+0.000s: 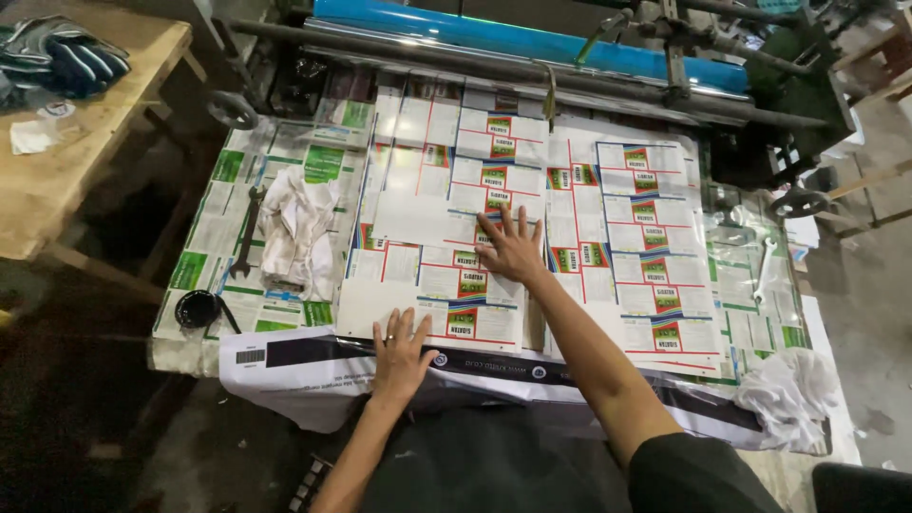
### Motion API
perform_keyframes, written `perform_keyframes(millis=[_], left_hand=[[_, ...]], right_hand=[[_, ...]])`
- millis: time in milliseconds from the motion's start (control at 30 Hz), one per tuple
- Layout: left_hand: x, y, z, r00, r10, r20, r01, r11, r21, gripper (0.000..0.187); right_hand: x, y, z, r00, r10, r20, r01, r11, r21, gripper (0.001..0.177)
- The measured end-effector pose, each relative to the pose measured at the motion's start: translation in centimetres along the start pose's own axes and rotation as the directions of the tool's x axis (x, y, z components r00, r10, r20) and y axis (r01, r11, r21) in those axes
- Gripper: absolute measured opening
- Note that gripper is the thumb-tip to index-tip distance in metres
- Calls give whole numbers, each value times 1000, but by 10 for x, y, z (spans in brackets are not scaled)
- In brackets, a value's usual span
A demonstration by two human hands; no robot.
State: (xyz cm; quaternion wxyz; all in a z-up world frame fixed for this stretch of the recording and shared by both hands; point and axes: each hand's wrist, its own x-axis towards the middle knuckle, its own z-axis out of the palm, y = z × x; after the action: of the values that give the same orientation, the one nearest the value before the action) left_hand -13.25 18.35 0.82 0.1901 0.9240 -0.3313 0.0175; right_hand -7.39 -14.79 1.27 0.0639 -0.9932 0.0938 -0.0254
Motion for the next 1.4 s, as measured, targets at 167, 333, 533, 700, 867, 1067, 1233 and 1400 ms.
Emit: perform_keyframes(millis=[167,333,533,700,867,1067,1233,1400], left_hand=[[17,11,0,993,118,29,-117,992,-50,80],[26,14,5,978,206,40,-203,977,-59,77],[35,7,6,970,223,99,-215,973,-82,76],[35,-1,12,964,254,83,-248,966,-71,68],[31,-5,12,951,306,48,-302,951,-65,41],[21,11,17,962,265,58,-269,960,72,63],[15,21,23,978,208,-23,-208,978,25,64],[11,16,35,982,186,-28,-185,982,47,62]], right_hand=[[5,14,7,1000,20,-6,-20,1000,6,79],[-87,38,-25,998,57,-7,-57,998,38,88],[-257,112,-82,946,278,167,-266,960,-91,107],[-312,145,-75,949,249,195,-201,950,-239,97],[-303,158,-85,998,-55,42,64,968,-244,62],[-297,110,-128,874,9,-487,-91,985,-147,42],[-292,108,-55,951,124,-283,-187,960,-208,52],[-279,114,-34,954,292,-62,-298,942,-152,74]])
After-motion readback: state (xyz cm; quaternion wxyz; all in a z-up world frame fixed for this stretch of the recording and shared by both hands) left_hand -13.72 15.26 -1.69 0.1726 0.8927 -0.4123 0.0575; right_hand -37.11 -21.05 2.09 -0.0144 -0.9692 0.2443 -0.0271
